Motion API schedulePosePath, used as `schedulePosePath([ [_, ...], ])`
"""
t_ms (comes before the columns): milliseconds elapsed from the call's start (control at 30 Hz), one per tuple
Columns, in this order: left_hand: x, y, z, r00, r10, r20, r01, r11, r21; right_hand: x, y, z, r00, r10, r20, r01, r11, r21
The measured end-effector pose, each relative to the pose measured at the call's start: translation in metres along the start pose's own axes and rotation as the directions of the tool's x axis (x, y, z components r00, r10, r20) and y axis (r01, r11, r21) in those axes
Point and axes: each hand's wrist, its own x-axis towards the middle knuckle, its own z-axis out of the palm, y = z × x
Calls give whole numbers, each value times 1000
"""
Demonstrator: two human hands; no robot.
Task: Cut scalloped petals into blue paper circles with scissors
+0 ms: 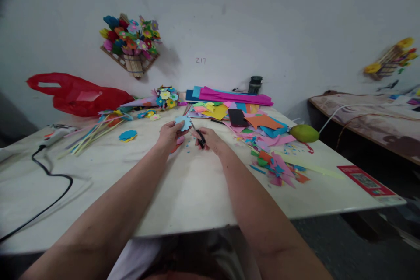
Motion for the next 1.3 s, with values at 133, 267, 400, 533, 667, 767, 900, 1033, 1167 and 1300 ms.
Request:
schedulePosePath([
  [133,3,2,-3,997,34,-69,-35,999,-16,5,2,-2,992,6,-126,-9,1000,-23],
  [267,7,3,-6,992,47,-118,-48,999,-9,11,7,-5,954,-9,-300,-89,945,-314],
  [400,6,1,-5,996,43,-84,-43,999,-5,11,9,-4,925,-196,-325,-89,721,-687],
  [533,4,-1,-1,998,22,-66,-22,1000,4,7,6,-1,944,-174,-280,-121,606,-786],
  [667,3,-1,0,998,-16,-60,16,1000,-6,6,4,1,962,-144,-230,-101,597,-796],
  [767,3,-1,-1,998,-29,-52,31,999,21,6,5,0,961,-185,-204,-43,633,-773],
  [900,4,-4,-4,997,-58,-55,64,992,110,9,8,-3,921,-243,-304,20,809,-588],
  [1033,4,-9,-4,999,-49,7,47,978,204,12,8,-5,933,-149,-328,89,978,-191],
  [1167,2,-12,0,995,-91,48,72,951,300,13,5,-1,952,-120,-282,111,993,-47],
  [1300,1,-14,1,989,-125,74,93,937,338,15,7,-1,923,-158,-352,141,987,-74],
])
